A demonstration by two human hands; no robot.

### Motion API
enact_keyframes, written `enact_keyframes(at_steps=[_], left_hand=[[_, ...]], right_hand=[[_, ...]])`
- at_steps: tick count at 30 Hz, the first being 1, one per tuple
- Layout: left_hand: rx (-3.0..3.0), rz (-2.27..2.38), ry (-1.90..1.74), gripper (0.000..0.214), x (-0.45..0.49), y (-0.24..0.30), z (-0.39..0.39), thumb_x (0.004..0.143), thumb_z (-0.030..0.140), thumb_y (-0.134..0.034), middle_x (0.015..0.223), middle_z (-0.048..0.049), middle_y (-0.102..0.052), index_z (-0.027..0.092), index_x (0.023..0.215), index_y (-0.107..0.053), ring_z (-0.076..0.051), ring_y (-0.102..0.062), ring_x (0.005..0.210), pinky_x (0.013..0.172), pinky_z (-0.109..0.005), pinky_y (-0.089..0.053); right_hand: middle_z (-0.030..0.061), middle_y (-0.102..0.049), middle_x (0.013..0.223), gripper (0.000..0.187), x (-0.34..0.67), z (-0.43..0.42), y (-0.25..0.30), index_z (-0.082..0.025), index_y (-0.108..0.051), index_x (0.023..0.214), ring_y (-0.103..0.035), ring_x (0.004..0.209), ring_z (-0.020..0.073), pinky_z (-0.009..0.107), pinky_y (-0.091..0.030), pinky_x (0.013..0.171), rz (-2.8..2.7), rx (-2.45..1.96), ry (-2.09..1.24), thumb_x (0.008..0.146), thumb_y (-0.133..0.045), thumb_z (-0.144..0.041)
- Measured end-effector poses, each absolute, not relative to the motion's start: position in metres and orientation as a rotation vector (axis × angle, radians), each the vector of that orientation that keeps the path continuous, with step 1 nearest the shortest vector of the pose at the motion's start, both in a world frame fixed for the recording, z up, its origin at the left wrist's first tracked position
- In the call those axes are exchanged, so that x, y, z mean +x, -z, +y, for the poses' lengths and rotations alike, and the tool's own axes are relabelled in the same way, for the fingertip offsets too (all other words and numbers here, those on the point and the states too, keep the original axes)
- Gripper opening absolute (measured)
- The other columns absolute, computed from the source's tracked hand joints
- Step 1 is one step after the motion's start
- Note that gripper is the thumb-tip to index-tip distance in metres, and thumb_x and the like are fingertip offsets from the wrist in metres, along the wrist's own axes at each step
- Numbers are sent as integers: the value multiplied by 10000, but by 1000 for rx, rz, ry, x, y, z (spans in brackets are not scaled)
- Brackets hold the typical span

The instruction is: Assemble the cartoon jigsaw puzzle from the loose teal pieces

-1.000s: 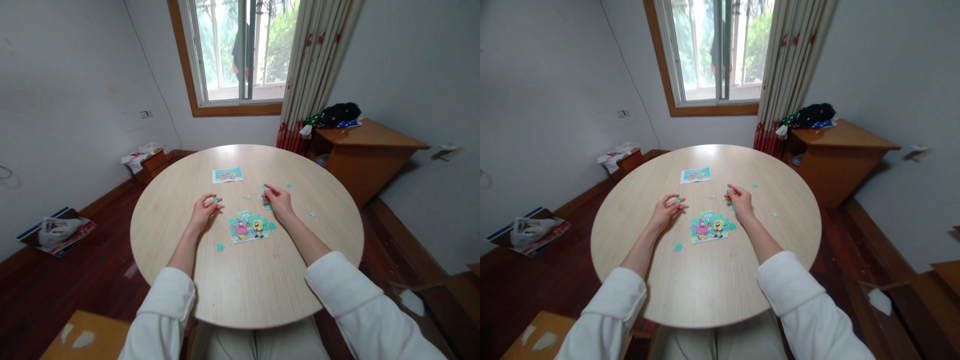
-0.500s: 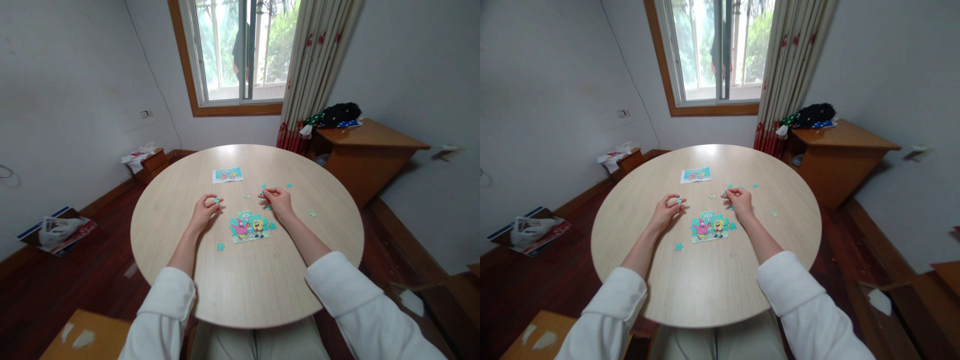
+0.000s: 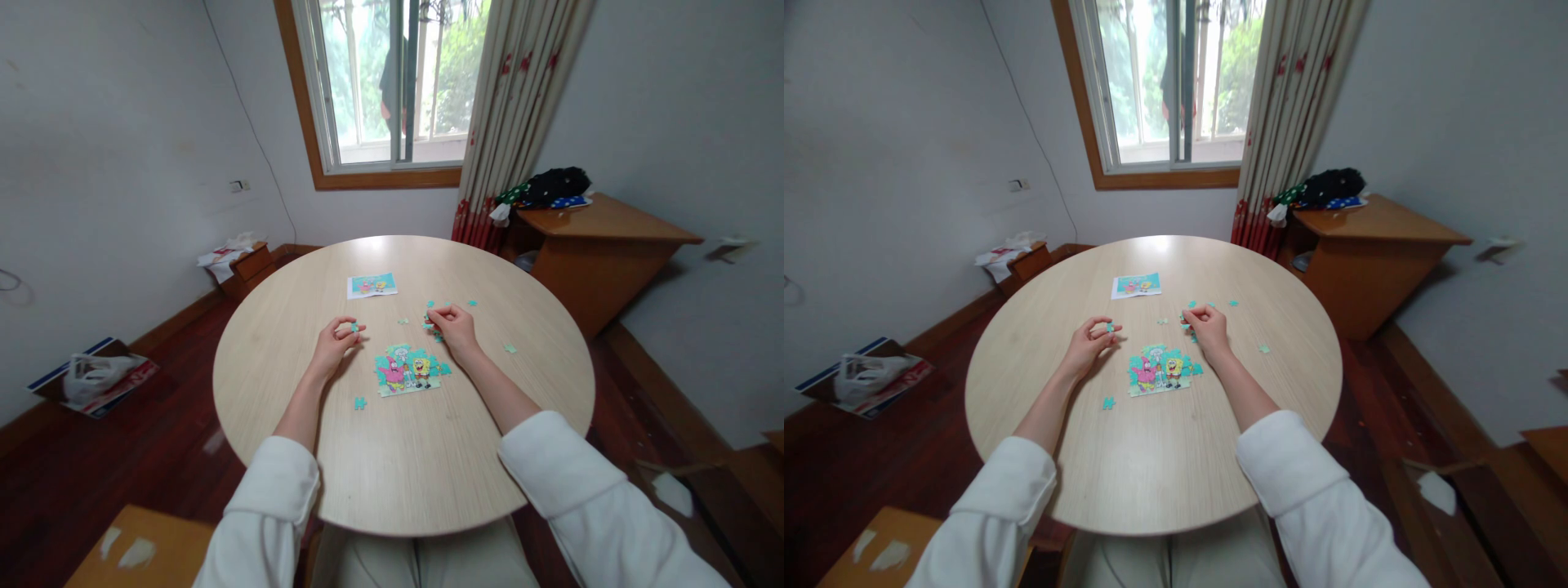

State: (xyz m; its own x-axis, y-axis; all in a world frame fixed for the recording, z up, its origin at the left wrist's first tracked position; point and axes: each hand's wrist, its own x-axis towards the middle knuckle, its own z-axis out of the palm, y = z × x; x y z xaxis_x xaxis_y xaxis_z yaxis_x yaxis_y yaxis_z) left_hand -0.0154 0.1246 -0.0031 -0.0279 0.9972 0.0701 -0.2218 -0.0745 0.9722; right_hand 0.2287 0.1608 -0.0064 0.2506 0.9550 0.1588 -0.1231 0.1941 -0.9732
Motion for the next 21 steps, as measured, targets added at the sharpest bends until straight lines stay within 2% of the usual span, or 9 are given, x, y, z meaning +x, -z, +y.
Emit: enact_keyframes(at_steps=[9, 16, 21], left_hand=[[1111, 1032, -1353, 440, -15, 2, 124, 537, 254, -770, 870, -68, -706, 168, 902, -539, -129, -647, 654, 673, -286, -503], [1121, 1045, -1359, 444, -15, 3, 125, 537, 268, -769, 844, -58, -706, 175, 897, -525, -125, -639, 639, 686, -296, -498], [1110, 1040, -1365, 446, -16, 4, 126, 537, 260, -771, 826, -51, -710, 175, 897, -523, -107, -630, 617, 684, -279, -497]], right_hand=[[14, -641, 575, 387, 229, 163, 10, -151, -573, 628, -613, 537, 122, 208, -460, 472, -1025, -1075, -985, 468, -786, -431], [10, -634, 563, 377, 229, 163, 10, -158, -555, 641, -604, 506, 117, 201, -447, 443, -1028, -1074, -996, 484, -780, -418], [2, -647, 579, 395, 229, 161, 9, -169, -549, 740, -623, 527, 138, 201, -443, 411, -994, -1057, -1030, 498, -773, -387]])
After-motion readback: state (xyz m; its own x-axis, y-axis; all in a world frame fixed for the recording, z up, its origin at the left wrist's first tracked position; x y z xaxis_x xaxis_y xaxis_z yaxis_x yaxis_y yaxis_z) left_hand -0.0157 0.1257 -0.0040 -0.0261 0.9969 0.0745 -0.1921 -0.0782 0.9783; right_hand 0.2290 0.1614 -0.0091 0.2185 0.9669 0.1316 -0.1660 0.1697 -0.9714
